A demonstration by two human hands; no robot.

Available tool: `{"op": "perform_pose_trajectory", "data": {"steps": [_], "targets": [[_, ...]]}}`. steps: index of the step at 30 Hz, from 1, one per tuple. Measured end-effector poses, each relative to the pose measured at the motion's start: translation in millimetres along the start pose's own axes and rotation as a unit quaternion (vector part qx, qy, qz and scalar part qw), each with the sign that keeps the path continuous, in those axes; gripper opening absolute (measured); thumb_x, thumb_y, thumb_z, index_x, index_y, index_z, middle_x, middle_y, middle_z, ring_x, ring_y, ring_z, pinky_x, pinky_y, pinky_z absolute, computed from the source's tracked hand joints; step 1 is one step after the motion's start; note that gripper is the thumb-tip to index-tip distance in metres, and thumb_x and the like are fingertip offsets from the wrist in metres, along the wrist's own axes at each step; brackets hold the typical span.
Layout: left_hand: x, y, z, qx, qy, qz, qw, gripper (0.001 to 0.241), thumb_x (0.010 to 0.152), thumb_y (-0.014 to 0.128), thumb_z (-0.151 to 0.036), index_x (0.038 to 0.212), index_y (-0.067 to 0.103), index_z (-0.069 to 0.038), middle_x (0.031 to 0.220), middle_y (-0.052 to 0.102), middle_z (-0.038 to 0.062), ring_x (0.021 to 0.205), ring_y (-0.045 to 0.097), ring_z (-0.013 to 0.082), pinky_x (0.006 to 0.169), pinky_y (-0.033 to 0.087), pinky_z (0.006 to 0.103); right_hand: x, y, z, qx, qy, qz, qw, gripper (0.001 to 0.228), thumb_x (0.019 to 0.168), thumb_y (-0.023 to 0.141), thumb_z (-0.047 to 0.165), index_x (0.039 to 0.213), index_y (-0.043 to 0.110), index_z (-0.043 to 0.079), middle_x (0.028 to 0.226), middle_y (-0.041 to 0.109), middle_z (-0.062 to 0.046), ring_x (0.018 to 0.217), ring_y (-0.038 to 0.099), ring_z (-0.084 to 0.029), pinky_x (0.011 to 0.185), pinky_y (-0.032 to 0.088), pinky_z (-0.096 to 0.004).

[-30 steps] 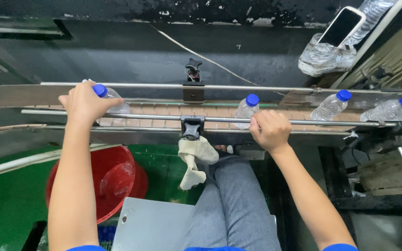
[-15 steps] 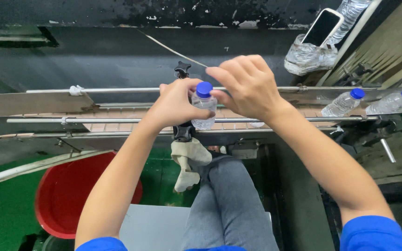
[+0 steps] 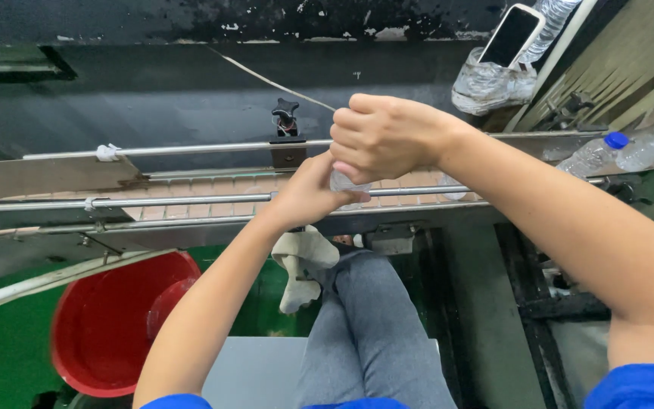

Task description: Tightening caps on water bottles as they move along a conveyor belt in a production facility

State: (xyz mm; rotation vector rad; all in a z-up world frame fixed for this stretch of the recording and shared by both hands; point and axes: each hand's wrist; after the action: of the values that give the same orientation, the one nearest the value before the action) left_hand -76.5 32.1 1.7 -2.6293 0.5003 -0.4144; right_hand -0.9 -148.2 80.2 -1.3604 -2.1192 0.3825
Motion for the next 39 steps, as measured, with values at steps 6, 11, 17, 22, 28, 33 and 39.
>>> {"op": "perform_pose_trajectory", "data": {"steps": [6,11,17,22,28,33,39], "targets": [[8,18,6,0.046,-0.015,-0.087,0.995,0.051,0.083,0.085,-0.027,0.125,0.06,-0.01,0.12,0.073,0.012,0.125,0.063,0.0364,0.105,0.049,0.0527,-3,12,22,-0.011,0.184,0.071,0.98,0.042,0.099,0.042,0.029,0.06,0.053,0.018,0.051,0.045,-0.002,0.054,0.044,-0.021,0.063,0.038,-0.034],[30,22,-13,0.033,-0.093,-0.147,0.984,0.057,0.08,0.079,-0.042,0.124,0.058,-0.011,0.108,0.079,0.01,0.095,0.075,0.0297,0.073,0.055,0.0385,-12,21,18,-0.108,0.269,0.161,0.943,0.046,0.104,0.067,0.049,0.065,0.065,0.025,0.064,0.059,0.005,0.063,0.054,-0.018,0.063,0.037,-0.034],[35,-1,-33,0.106,-0.068,-0.031,0.992,0.102,0.071,0.087,-0.059,0.141,0.043,0.001,0.139,0.055,0.029,0.137,0.048,0.0476,0.118,0.037,0.0569,-29,7,18,0.21,0.396,0.296,0.843,0.033,0.108,0.052,0.04,0.099,0.063,0.01,0.072,0.07,-0.009,0.071,0.072,-0.026,0.065,0.056,-0.037],[37,-11,-17,0.179,-0.112,-0.054,0.976,0.091,0.091,0.076,-0.049,0.15,0.037,0.008,0.146,0.049,0.032,0.143,0.043,0.0448,0.115,0.04,0.0542,-73,45,72,0.182,0.4,0.367,0.82,0.032,0.109,0.047,0.039,0.114,0.059,0.01,0.087,0.066,-0.012,0.084,0.069,-0.026,0.068,0.061,-0.037],[47,-18,-5,0.185,-0.107,-0.084,0.973,0.07,0.1,0.066,-0.043,0.148,0.043,0.003,0.146,0.051,0.025,0.143,0.043,0.0404,0.114,0.042,0.0512,-88,30,46,0.144,0.371,0.487,0.778,0.043,0.1,0.059,0.041,0.13,0.062,0.011,0.094,0.064,-0.012,0.083,0.063,-0.026,0.072,0.053,-0.038],[70,-19,13,0.227,-0.082,-0.104,0.965,0.052,0.101,0.067,-0.035,0.139,0.055,-0.002,0.134,0.061,0.017,0.135,0.051,0.0368,0.109,0.047,0.0502,-64,16,35,0.177,0.419,0.334,0.826,0.042,0.099,0.065,0.036,0.128,0.065,0.005,0.11,0.065,-0.016,0.104,0.064,-0.031,0.094,0.046,-0.044],[124,-21,51,0.341,-0.062,-0.121,0.93,0.039,0.098,0.067,-0.034,0.127,0.065,-0.009,0.117,0.069,0.009,0.123,0.061,0.0306,0.099,0.053,0.049,-67,78,41,0.159,0.468,0.231,0.838,0.029,0.098,0.065,0.028,0.119,0.065,0.008,0.103,0.06,-0.008,0.104,0.059,-0.027,0.095,0.041,-0.043]]}}
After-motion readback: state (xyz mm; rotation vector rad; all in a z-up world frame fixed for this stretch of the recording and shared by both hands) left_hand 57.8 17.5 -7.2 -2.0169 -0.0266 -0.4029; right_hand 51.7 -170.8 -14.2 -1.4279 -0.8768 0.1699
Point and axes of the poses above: each hand's wrist, its own x-axis towards the middle knuckle, its own y-axis out of the palm, z = x × y
